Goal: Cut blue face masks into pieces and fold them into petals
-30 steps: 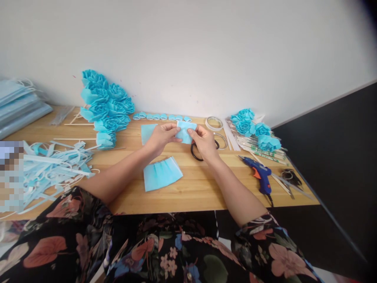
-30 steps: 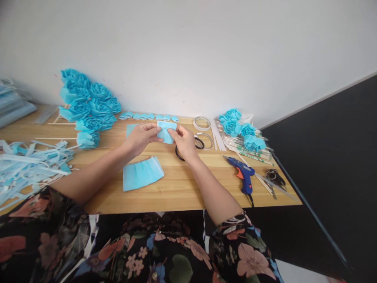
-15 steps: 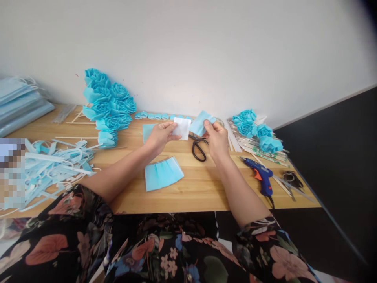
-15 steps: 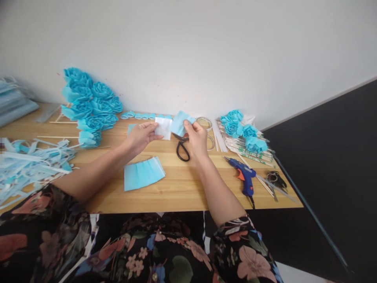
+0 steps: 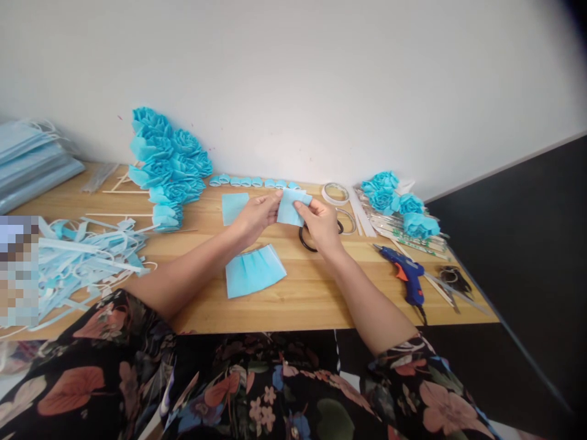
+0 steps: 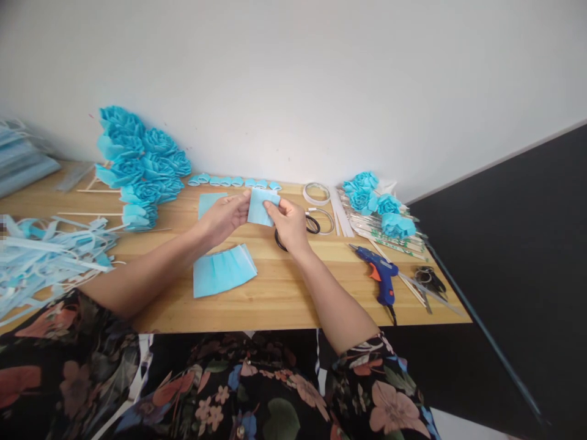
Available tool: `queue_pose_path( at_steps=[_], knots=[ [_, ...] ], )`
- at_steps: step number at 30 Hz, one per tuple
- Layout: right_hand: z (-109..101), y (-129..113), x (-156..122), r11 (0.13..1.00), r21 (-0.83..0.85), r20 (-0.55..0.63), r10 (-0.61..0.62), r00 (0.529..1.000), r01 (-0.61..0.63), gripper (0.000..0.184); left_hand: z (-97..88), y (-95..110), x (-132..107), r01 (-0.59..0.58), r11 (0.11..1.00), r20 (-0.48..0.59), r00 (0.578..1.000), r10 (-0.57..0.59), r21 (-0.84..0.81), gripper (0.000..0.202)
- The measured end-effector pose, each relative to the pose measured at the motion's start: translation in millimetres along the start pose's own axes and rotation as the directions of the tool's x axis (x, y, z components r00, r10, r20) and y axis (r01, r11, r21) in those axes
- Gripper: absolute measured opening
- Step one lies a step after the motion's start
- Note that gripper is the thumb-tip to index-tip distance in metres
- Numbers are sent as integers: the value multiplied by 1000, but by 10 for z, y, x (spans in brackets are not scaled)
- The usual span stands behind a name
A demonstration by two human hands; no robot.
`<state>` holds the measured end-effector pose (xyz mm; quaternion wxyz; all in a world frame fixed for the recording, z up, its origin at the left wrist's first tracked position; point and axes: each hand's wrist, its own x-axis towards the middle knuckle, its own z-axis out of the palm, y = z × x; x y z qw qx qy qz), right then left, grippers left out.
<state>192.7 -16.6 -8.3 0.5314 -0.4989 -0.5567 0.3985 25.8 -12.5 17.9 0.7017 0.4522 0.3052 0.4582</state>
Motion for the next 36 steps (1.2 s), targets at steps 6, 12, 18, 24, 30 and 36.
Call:
queue_pose_path(
  at_steps=[6, 12, 18, 24, 30, 36],
  knots=[
    [20, -29, -14, 1000, 2, 5, -10, 1000, 10, 32, -37, -60, 21, 0, 999, -49, 999, 3, 52, 33],
    [-41, -123, 24, 1000, -2, -115, 8, 993, -8, 38, -78, -17, 23, -2, 998, -132, 991, 10, 60, 34],
    [-33, -175, 43, 996, 87, 24, -17, 1000, 15, 72, -59, 34, -10, -1, 998, -123, 992, 9, 59, 40],
    [-4, -41, 48, 998, 64, 78, 12, 997, -17, 48, -50, 16, -3, 5, 995, -108, 994, 6, 101, 36],
    [-29, -45, 34, 998, 59, 40, -11, 999, 9, 33, -72, 24, 33, -75, 950, -176, 975, 133, 303, 24],
    [-52, -140, 35, 999, 41, 39, -8, 999, 7, 40, -85, 100, 56, -118, 912, -160, 968, 194, 393, 19]
  ],
)
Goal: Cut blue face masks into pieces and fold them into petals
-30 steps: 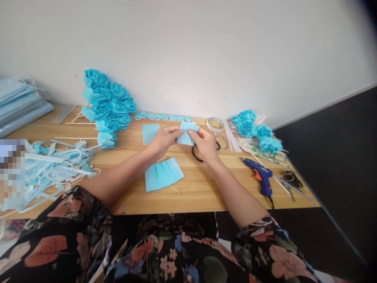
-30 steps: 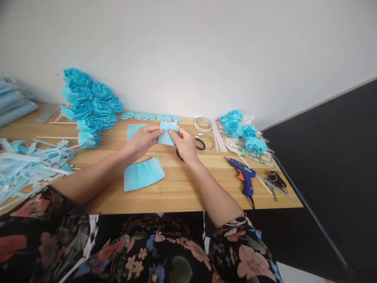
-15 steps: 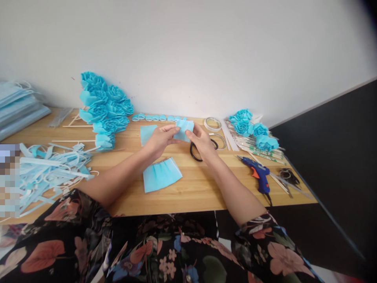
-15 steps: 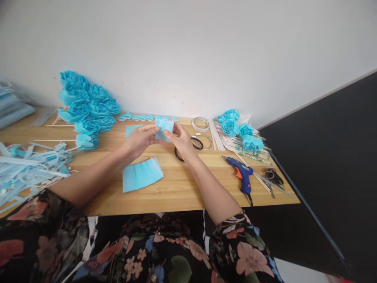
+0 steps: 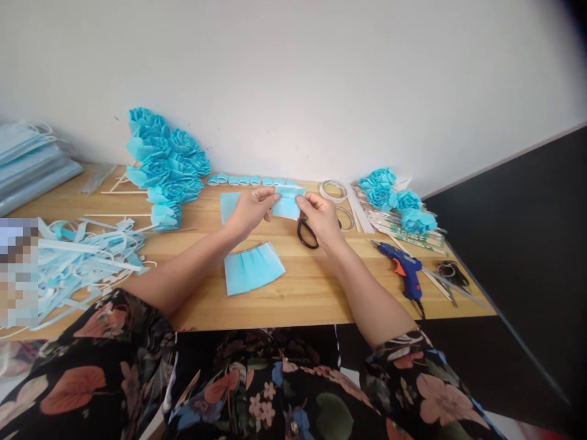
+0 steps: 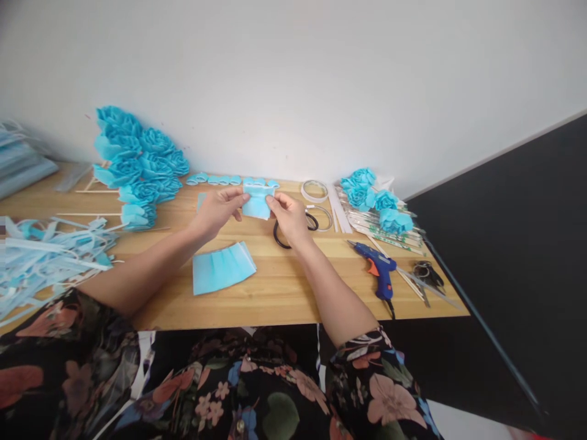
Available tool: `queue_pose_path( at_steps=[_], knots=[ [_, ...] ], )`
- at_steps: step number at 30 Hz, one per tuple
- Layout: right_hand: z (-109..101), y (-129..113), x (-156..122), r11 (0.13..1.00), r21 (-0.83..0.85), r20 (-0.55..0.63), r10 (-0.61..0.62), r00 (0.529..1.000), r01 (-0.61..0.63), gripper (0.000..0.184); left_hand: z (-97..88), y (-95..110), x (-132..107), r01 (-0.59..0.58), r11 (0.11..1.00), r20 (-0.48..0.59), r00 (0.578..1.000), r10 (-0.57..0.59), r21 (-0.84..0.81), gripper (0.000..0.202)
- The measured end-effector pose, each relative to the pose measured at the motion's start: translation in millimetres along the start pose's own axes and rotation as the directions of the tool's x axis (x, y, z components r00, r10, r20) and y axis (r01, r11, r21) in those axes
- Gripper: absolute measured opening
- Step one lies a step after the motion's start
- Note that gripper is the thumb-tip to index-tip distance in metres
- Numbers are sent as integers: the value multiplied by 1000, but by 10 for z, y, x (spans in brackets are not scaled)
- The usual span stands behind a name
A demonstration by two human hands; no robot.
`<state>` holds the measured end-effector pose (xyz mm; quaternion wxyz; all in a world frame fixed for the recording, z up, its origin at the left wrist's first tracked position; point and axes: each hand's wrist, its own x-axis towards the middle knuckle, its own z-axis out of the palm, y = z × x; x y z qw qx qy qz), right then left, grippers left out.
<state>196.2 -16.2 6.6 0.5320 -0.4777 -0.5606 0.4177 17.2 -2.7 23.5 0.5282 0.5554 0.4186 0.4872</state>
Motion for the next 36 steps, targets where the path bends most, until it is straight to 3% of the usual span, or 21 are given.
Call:
queue_pose_path(
  at_steps=[4, 7, 9, 11, 14, 17, 20, 23, 25, 27, 28, 30, 32, 33, 36],
  knots=[
    [-102, 62, 70, 997, -61, 72, 61, 995, -57, 39, -155, 219, 55, -85, 995, -49, 995, 87, 43, 27],
    [-138, 123, 89, 972, -204, 185, 158, 970, -120, 33, -315, 360, 66, -126, 982, -89, 986, 140, 144, 29],
    [-124, 136, 73, 914, -399, 224, 172, 959, -71, 29, -423, 367, 41, -107, 958, -32, 992, 120, 265, 28],
    [-94, 118, 46, 802, -595, 222, 111, 969, 45, 33, -527, 288, -7, -97, 902, 43, 995, 87, 420, 22],
    [-57, 63, 16, 674, -710, 207, -81, 975, 206, 37, -663, 69, -101, -145, 720, 77, 989, 127, 679, 13],
    [-52, 32, 19, 647, -697, 183, -256, 949, 309, 32, -752, -139, -184, -174, 441, 143, 984, 103, 881, 22],
    [-71, 43, 37, 632, -698, 149, -332, 932, 336, 28, -773, -253, -225, -255, 196, 250, 967, 53, 947, 27],
    [-96, 68, 52, 623, -702, 133, -362, 923, 346, 28, -750, -285, -219, -271, 63, 270, 963, 25, 961, 30],
    [-106, 85, 61, 627, -697, 123, -375, 919, 349, 28, -739, -276, -191, -253, 31, 253, 967, 17, 967, 31],
    [-101, 99, 67, 658, -668, 121, -365, 923, 348, 28, -741, -241, -150, -223, 109, 223, 975, 17, 969, 27],
    [-92, 105, 68, 693, -634, 125, -346, 930, 343, 30, -742, -210, -126, -202, 213, 202, 979, 21, 956, 23],
    [-62, 112, 63, 802, -513, 146, -272, 951, 307, 38, -730, -125, -83, -137, 521, 139, 990, 34, 842, 14],
    [-21, 111, 50, 921, -320, 175, -171, 970, 221, 57, -681, -19, -54, -57, 822, 58, 998, 30, 567, 14],
    [1, 108, 41, 964, -211, 194, -121, 974, 162, 69, -642, 34, -48, -22, 917, 30, 999, 11, 399, 16],
    [60, 101, 16, 997, 81, 279, -5, 960, -18, 93, -495, 147, -54, 59, 998, 38, 998, -60, 11, 22]
  ],
)
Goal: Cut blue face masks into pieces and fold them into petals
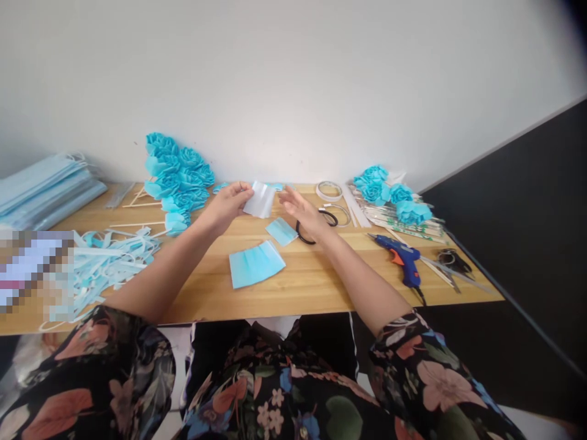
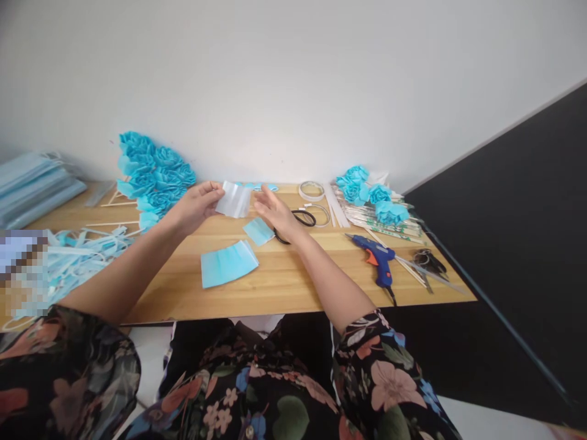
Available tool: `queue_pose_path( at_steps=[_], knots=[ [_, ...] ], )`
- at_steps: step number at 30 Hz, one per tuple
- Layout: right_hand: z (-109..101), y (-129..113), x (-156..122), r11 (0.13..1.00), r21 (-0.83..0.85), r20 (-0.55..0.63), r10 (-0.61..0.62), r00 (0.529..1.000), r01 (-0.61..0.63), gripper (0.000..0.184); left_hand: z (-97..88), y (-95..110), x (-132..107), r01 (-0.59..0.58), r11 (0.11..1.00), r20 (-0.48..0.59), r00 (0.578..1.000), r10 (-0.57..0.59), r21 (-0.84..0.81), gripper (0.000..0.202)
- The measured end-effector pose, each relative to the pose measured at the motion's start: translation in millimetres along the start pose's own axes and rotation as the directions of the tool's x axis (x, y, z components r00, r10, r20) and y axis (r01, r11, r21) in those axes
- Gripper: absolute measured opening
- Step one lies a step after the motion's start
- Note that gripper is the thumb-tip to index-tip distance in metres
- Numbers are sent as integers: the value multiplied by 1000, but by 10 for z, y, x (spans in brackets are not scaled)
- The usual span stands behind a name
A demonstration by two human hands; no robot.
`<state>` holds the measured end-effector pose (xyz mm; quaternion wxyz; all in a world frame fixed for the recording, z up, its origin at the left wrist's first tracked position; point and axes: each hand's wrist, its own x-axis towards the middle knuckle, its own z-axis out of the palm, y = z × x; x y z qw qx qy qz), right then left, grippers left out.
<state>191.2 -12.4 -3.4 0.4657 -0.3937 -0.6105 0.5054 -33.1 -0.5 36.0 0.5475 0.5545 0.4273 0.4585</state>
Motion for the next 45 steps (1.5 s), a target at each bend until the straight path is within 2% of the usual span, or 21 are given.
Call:
queue_pose_path(
  at_steps=[2, 5, 9, 14, 18, 21, 23, 28, 36, 38, 41, 45],
  knots=[
    [29, 10, -1, 986, 154, 86, 50, 995, -63, 92, 85, 26, -11, 31, 993, 40, 999, -26, -116, 26],
    [41, 48, 12, 957, 265, 140, 84, 987, -119, 75, 157, 16, -20, 51, 980, 71, 997, -38, -194, 27],
    [11, 85, 43, 938, 325, -6, 128, 992, -119, 61, 177, -17, -4, 71, 966, 39, 997, -63, -250, 23],
    [-26, 42, 47, 937, 335, -114, 147, 982, -102, 69, 202, -54, 46, 105, 938, -49, 991, -128, -330, 20],
    [-22, 7, 26, 954, 287, -149, 135, 979, -88, 82, 250, -84, 91, 149, 923, 1, 987, -159, -356, 36],
    [-37, -20, 16, 963, 262, -166, 105, 981, -59, 88, 257, -112, 147, 128, 931, -29, 989, -146, -341, 56],
    [-65, -42, 12, 969, 246, -165, 78, 983, -35, 88, 234, -133, 199, 128, 937, -53, 987, -153, -324, 58],
    [-144, -68, 9, 989, 145, -129, -14, 991, 32, 72, 143, -194, 342, 101, 946, -106, 984, -140, -309, 55],
    [-160, -153, -40, 997, -45, -24, -67, 997, 66, 22, 142, -259, 424, 58, 947, -110, 989, -98, -316, 58],
    [-172, -202, -77, 992, -118, 29, -41, 999, 44, 21, 129, -251, 414, 67, 950, -94, 991, -100, -306, 60],
    [-185, -243, -121, 979, -204, 130, 3, 991, 24, 34, 87, -235, 409, 54, 958, -79, 994, -79, -283, 63],
    [-159, -232, -140, 941, -335, 147, 2, 989, 48, 36, 38, -223, 425, 1, 972, -83, 996, -21, -234, 65]
  ],
)
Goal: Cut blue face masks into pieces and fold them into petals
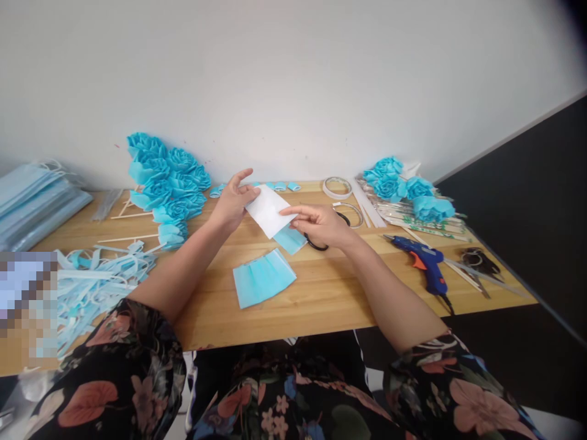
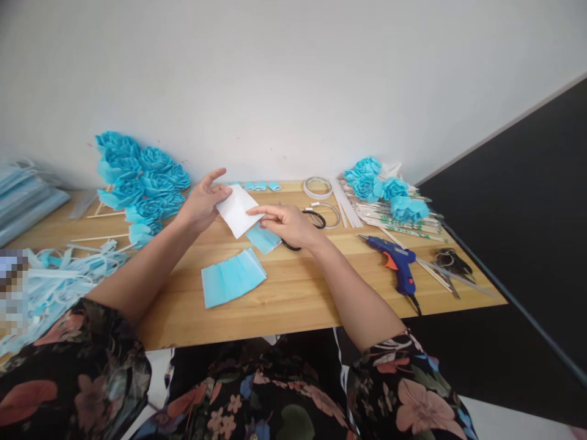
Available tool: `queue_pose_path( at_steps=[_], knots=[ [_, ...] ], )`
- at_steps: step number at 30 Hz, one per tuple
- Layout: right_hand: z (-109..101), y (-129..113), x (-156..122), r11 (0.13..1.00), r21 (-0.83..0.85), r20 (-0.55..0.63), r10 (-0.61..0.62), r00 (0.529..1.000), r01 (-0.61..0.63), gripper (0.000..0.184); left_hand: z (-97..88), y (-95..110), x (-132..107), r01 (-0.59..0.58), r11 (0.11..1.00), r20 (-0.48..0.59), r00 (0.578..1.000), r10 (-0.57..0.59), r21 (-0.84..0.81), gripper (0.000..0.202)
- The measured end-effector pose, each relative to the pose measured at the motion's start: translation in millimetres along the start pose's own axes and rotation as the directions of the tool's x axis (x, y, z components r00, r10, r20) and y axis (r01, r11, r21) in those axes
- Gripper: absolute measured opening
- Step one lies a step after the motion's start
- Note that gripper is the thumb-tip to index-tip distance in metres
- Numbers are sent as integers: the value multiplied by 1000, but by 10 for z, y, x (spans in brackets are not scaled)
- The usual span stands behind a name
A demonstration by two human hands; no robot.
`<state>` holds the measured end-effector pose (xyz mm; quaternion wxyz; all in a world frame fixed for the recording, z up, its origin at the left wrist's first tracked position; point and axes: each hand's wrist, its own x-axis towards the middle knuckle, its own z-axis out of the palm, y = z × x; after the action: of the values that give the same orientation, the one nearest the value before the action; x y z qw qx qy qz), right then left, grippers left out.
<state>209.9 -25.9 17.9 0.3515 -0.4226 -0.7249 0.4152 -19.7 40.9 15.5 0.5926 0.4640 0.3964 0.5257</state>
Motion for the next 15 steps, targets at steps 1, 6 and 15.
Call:
queue_pose_path(
  at_steps=[1, 6, 15],
  knots=[
    [10, 1, 2, 999, -40, -9, -9, 1000, 9, 36, -5, 1, 5, -11, 1000, -1, 1000, 11, 9, 65],
    [19, 2, 13, 979, -204, -6, -28, 1000, 27, 34, -12, -18, 24, -32, 998, 2, 999, 32, 55, 68],
    [34, 29, 13, 898, -411, 7, -170, 985, 158, 29, 17, 13, 7, -103, 978, -30, 993, 111, 180, 52]
  ],
)
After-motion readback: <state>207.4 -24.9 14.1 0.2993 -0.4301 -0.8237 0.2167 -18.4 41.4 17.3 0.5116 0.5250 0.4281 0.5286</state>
